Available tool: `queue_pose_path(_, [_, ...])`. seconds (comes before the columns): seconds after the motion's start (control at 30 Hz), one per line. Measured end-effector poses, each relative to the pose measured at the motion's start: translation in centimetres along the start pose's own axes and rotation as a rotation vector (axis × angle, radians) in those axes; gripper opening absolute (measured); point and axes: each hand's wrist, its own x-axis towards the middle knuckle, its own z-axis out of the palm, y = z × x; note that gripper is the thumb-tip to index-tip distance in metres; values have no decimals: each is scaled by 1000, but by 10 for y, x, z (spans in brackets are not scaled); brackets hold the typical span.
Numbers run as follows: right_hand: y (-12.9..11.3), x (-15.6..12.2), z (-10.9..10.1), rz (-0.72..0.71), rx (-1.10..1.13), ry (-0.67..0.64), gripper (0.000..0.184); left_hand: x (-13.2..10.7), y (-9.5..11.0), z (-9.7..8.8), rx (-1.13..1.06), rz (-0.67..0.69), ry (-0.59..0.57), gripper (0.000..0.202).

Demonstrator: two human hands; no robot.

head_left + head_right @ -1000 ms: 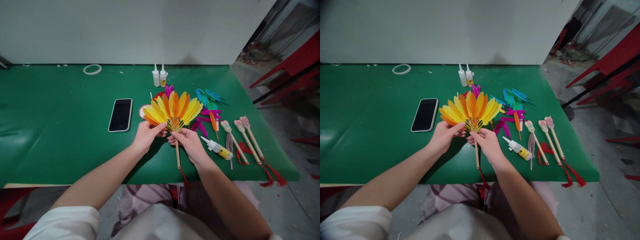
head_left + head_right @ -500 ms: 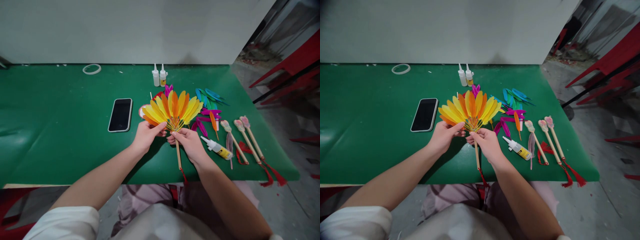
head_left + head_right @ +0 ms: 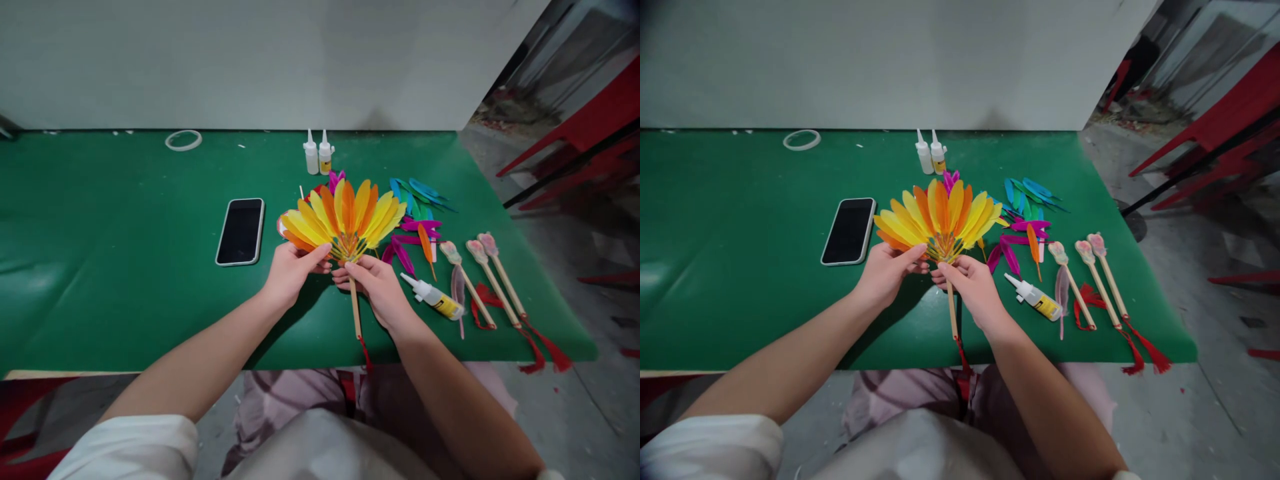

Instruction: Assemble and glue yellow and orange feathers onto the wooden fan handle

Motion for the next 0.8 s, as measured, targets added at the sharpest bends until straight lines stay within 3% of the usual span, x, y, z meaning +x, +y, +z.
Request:
queue_pose_path(0.43, [0,-1,1,-46,-80,92,27,-3,0,1,13,-18,-7,31])
queue_pose_path(0.8, [2,0,1,-57,-79,96,27,-4,2,1,16,-31,-45,34])
